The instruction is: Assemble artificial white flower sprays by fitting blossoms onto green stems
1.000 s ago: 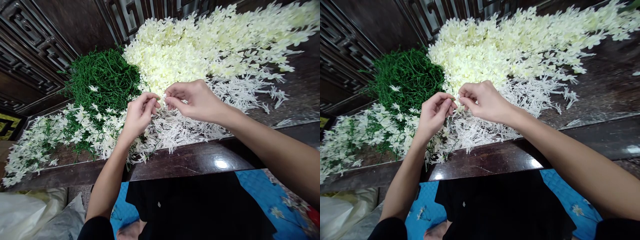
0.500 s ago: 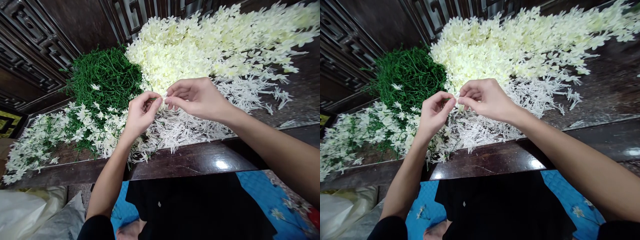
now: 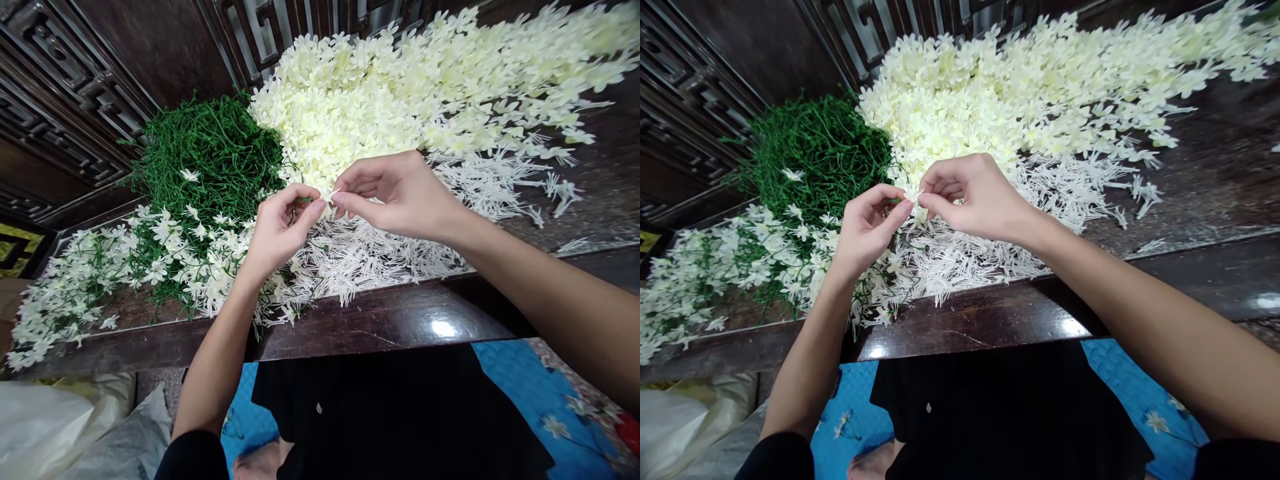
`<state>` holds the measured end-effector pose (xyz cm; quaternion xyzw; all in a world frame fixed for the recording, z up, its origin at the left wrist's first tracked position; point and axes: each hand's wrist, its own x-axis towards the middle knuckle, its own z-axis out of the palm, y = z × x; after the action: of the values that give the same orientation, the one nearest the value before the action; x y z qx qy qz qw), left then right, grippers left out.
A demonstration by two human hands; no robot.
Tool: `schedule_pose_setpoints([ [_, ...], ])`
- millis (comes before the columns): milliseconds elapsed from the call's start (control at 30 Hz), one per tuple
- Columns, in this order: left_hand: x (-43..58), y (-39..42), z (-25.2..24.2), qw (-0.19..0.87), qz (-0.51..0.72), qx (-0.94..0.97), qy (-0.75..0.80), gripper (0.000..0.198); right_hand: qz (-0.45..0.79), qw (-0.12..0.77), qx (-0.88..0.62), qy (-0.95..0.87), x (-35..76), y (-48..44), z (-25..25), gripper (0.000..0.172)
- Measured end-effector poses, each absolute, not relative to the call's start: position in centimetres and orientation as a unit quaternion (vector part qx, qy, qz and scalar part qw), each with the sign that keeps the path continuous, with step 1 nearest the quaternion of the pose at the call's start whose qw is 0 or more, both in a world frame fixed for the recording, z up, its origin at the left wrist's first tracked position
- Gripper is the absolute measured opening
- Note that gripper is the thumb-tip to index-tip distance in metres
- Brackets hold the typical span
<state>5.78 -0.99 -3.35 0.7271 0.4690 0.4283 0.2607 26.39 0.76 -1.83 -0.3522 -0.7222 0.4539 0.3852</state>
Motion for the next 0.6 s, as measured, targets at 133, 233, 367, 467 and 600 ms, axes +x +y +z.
schedule_pose_setpoints([
  [133,5.68,-0.99,-3.3,0.268,0.432,0.726,0.463,0.011,0.456,0.379,-0.342,-0.729,26.35,0.71,-1.66,0.03],
  [233,5.67,-1.12,-3.09,0.271,0.428,0.73,0.459,0.011,0.452,0.368,-0.35,-0.733,26.34,0.64,-1.47,0.03],
  [367,5.67,-1.26,-2.81,0.272,0.42,0.734,0.458,0.01,0.439,0.366,-0.355,-0.74,26.36,0.71,-1.47,0.028],
  [467,5.67,-1.27,-2.72,0.281,0.411,0.736,0.458,0.01,0.431,0.365,-0.349,-0.748,26.42,0.83,-1.76,0.021],
  [600,5.71,-1.32,-2.74,0.289,0.414,0.736,0.451,0.008,0.431,0.373,-0.34,-0.748,26.47,0.89,-2.1,0.018],
])
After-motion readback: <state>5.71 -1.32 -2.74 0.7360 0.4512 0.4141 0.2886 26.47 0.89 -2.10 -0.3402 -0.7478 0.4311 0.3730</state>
